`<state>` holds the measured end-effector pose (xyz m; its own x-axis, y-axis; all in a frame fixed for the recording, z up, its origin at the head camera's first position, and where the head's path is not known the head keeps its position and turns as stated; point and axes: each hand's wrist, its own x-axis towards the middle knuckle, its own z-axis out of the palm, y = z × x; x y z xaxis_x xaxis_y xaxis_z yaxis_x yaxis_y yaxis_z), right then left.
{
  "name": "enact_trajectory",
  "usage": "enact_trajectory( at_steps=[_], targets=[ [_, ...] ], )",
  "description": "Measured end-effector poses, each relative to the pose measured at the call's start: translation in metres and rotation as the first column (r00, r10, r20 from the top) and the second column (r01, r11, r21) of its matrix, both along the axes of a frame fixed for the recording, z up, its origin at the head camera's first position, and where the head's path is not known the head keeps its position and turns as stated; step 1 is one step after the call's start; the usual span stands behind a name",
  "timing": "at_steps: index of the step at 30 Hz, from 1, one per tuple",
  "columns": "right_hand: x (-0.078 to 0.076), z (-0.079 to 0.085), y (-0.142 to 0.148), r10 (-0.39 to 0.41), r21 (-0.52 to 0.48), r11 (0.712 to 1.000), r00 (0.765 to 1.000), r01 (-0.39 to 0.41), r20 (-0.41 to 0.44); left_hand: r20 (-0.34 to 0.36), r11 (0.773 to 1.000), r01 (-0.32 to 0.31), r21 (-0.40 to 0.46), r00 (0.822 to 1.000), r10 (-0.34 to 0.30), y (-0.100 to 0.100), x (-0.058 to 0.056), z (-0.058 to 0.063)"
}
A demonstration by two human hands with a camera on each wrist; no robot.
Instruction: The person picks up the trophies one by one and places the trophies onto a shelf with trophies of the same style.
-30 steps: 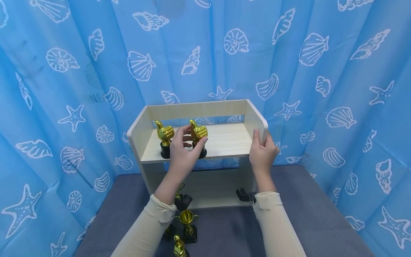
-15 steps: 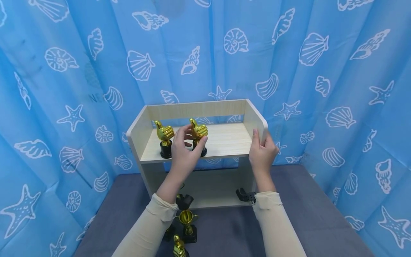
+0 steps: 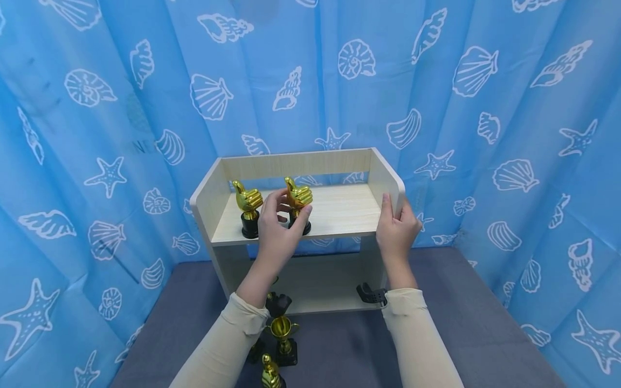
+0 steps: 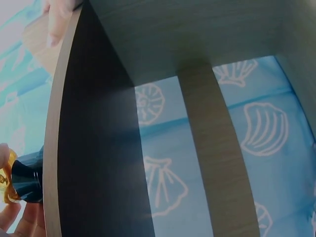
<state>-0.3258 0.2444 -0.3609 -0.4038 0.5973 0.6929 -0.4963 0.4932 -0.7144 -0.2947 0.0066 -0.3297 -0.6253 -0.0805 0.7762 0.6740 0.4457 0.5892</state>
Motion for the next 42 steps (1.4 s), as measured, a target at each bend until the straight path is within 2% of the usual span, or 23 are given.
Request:
enact_trajectory(
  at_steps=[14, 25, 35, 42],
  targets=[
    [-0.001, 0.0, 0.0, -0.02, 0.007, 1.0, 1.0, 0.02, 0.0, 0.025, 0.998, -0.024, -0.054, 0.999, 0.025, -0.004, 0.005, -0.002],
    [0.0, -0.001, 0.001, -0.007, 0.01, 1.0, 1.0, 0.007, 0.018, 0.063, 0.998, -0.019, -0.063, 0.998, 0.023, -0.006, 0.014, -0.007],
    [-0.001, -0.003, 0.002, -0.015, 0.011, 1.0, 1.0, 0.015, 0.02, 0.083, 0.999, 0.018, -0.036, 0.996, -0.015, -0.011, 0.022, -0.015],
    [-0.002, -0.002, 0.001, -0.019, 0.008, 1.0, 1.0, 0.019, 0.014, 0.085, 0.999, 0.051, 0.012, 0.995, -0.052, -0.015, 0.029, -0.016]
  ],
)
